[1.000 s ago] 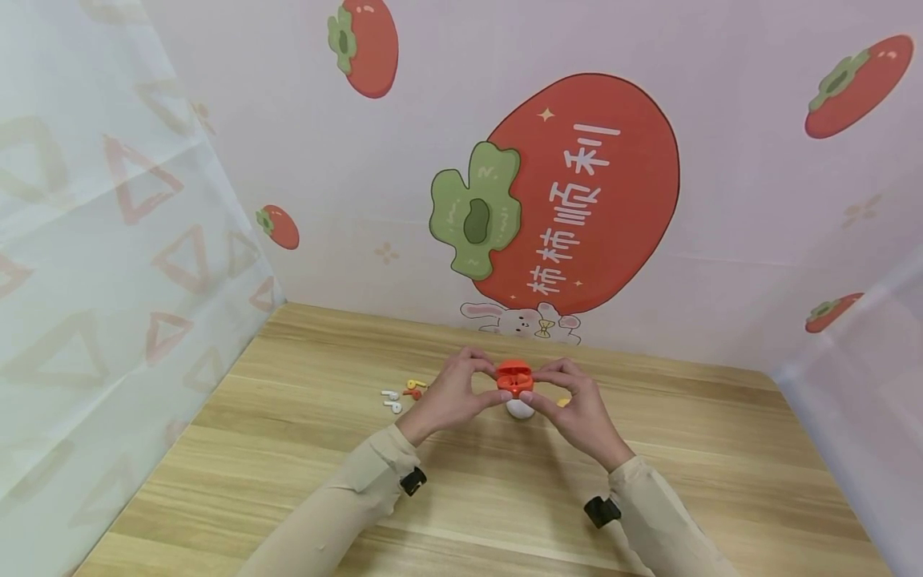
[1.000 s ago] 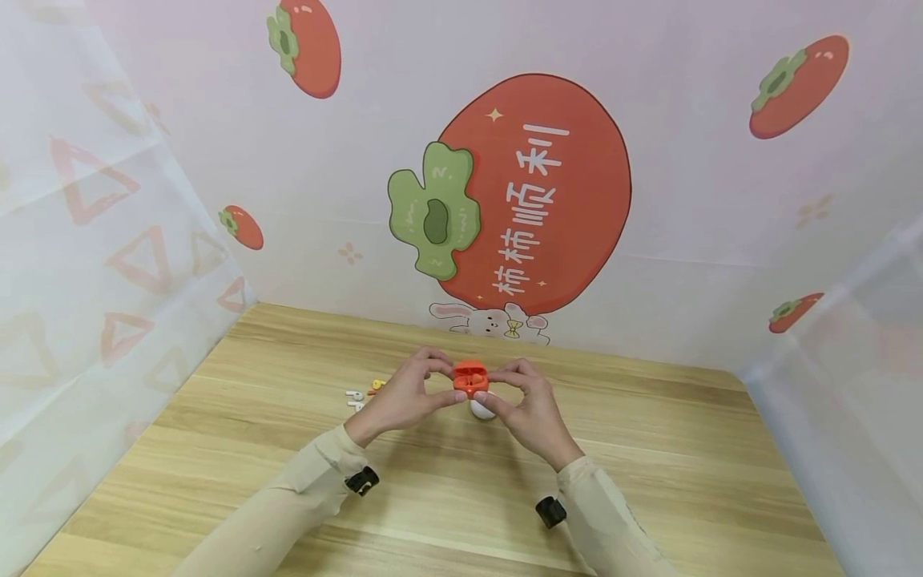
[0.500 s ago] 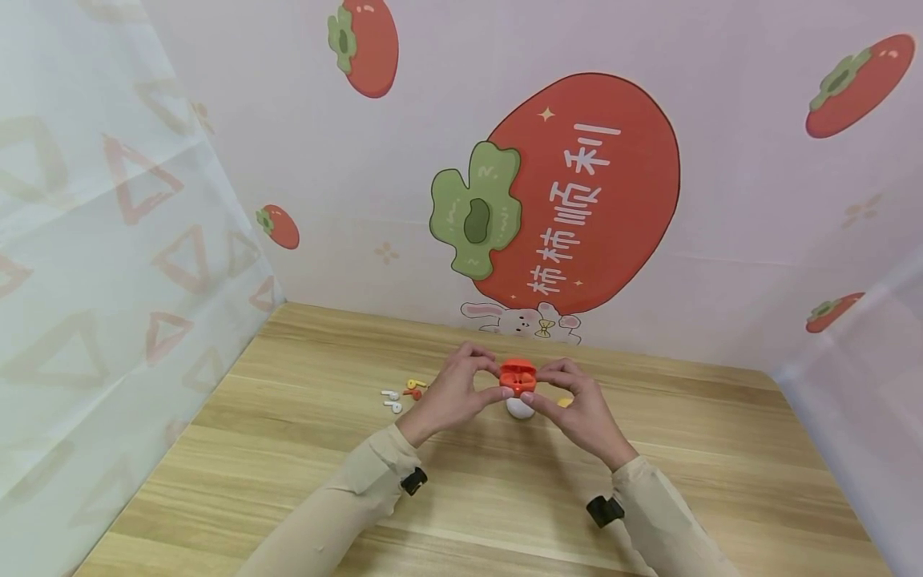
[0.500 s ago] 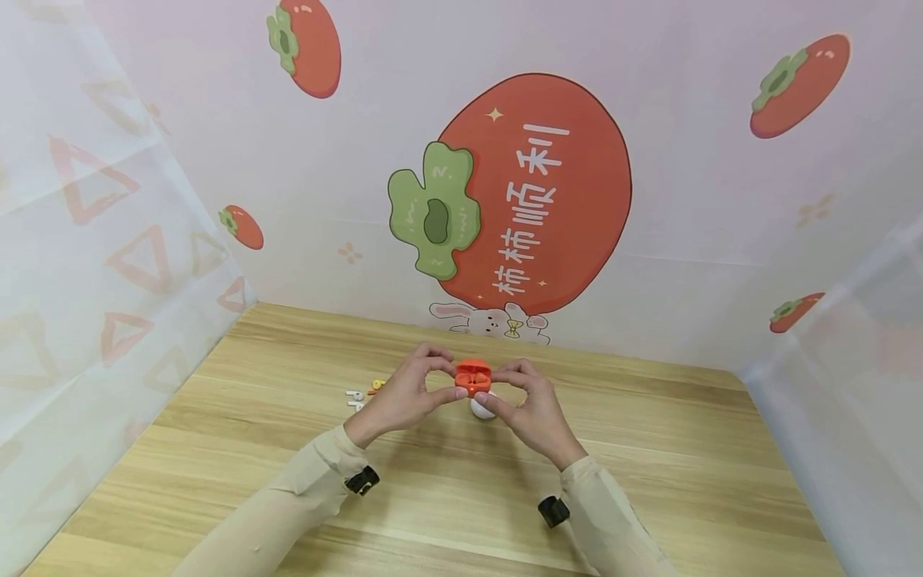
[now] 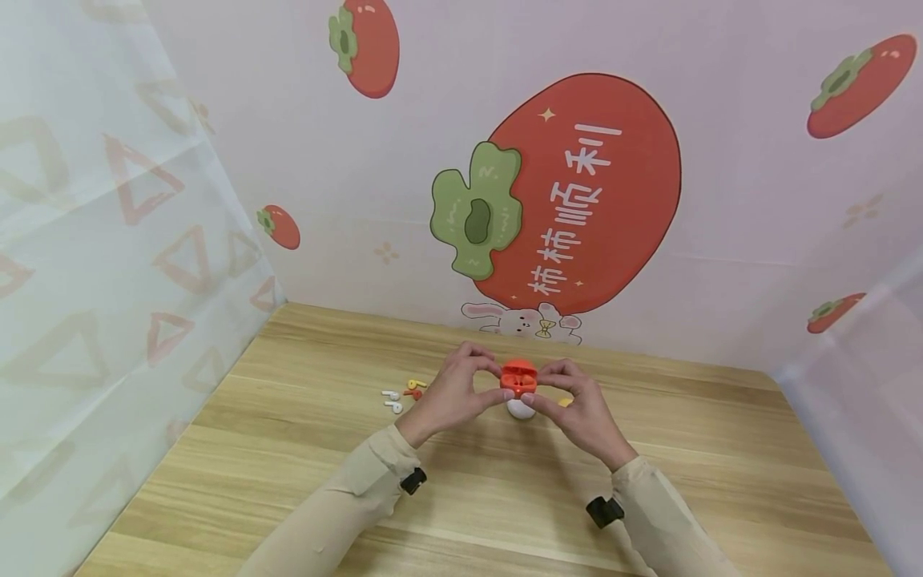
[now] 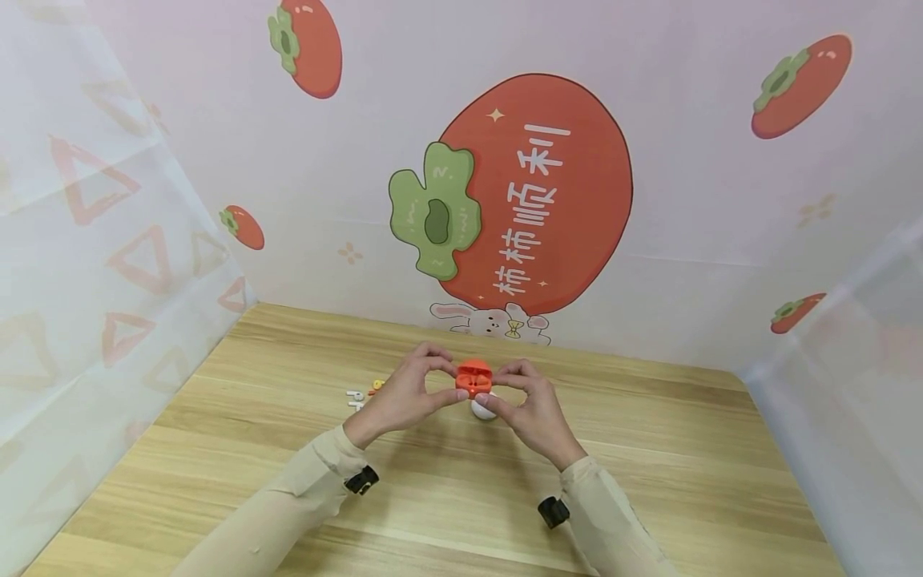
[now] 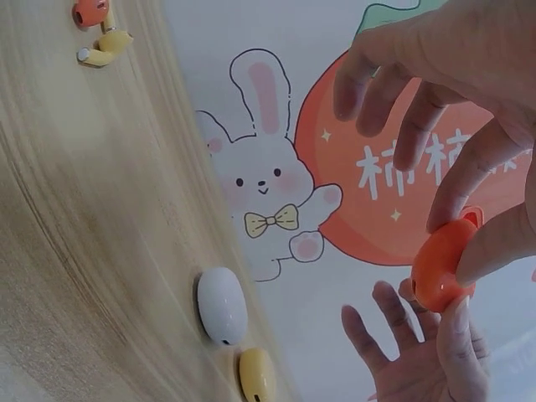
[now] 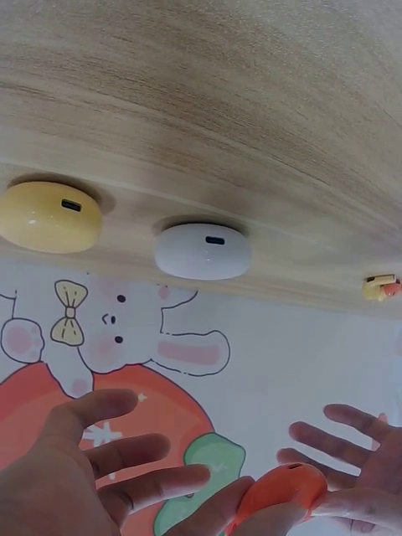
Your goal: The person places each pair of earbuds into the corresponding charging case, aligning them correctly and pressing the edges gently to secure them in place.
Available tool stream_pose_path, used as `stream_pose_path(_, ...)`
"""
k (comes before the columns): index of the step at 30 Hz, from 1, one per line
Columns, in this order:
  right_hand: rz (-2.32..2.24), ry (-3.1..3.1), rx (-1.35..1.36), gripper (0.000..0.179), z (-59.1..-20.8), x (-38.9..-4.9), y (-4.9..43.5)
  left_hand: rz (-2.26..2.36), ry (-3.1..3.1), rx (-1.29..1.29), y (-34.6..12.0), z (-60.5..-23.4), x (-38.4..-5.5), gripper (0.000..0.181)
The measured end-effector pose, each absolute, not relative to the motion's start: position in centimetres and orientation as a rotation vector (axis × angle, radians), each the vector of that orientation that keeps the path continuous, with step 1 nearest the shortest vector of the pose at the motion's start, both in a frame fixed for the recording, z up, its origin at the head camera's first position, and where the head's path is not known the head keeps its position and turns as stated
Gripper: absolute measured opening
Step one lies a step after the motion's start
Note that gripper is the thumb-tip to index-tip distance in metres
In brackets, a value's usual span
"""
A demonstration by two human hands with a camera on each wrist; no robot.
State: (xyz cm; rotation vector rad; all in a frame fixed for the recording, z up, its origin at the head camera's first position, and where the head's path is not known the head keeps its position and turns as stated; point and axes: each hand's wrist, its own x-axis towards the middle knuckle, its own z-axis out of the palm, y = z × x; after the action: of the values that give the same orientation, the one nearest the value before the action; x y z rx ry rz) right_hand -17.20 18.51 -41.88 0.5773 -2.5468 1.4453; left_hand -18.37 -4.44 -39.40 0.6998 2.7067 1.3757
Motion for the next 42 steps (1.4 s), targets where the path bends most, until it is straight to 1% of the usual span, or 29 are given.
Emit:
stream_pose_path(7,1.466,-2.517,0.569,0.027,-41.9,-17.1,18.6,1.370,2.688,0.694,-5.1,-39.4,-18.6,0.034)
stream_pose_path(15,1.476,-2.510,0.497,0.028,-41.9,-17.1,18.9,1.417,2.747,0.660,-7.8,-39.2,-19.9,0.027)
stream_pose_path(22,1.467,-2.506,0.469,0.029,-41.8,-17.0,18.9,1.374,2.847,0.581,-10.2,-40.2,-21.0,0.027)
stream_pose_path(26,1.464,-2.512,0.449,0.030,-41.8,-17.0,18.9,1.238,2.923,0.530,-11.3,-40.7,-21.3,0.026)
stream_pose_path(34,1.502,-2.498,0.432,0.030,-41.8,-16.9,19.1,0.756,3.074,0.502,-12.2,-42.3,-21.6,0.017)
stream_pose_path(42,1.495,-2.488,0.440,0.029,-41.7,-16.8,19.1,0.491,3.077,0.439,-12.3,-43.2,-21.6,0.017)
